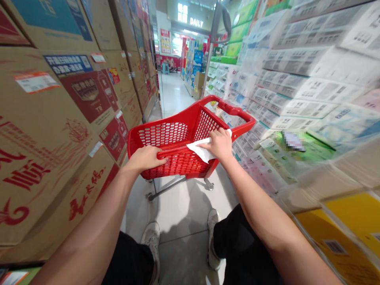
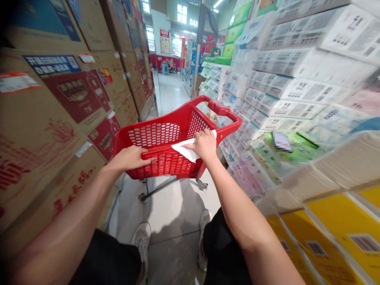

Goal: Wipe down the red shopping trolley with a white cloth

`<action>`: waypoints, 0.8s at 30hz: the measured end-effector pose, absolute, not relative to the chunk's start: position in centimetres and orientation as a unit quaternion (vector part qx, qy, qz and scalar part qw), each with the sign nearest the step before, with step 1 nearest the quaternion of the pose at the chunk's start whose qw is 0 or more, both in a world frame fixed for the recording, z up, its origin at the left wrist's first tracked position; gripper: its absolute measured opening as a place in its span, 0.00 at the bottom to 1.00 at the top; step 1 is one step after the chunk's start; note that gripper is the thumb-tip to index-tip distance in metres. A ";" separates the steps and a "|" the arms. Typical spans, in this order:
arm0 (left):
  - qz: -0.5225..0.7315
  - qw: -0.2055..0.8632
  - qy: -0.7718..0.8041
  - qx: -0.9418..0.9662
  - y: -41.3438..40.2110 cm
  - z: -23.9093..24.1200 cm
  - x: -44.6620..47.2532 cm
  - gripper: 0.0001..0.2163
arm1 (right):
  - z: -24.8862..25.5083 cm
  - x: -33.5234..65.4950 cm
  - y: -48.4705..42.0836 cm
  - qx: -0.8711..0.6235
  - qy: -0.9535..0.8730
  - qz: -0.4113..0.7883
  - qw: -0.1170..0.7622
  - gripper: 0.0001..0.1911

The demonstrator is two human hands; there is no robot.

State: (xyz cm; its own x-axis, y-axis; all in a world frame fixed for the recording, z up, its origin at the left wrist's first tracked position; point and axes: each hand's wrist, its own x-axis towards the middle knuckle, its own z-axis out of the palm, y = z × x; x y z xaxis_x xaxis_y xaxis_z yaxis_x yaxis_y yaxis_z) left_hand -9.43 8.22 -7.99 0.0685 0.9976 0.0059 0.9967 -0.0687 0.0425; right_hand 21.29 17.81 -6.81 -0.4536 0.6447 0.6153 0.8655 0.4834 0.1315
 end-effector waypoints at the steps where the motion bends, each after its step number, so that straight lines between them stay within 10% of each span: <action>1: 0.014 0.009 0.684 0.729 8.1 -7.9 -9.4 0.28 | -6.7 21.7 17.9 -0.457 -0.822 -0.226 0.253 0.30; 24: 0.047 -0.082 0.679 0.728 8.5 -7.9 -4.7 0.30 | -5.4 23.6 17.7 -0.443 -0.820 -0.238 0.272 0.29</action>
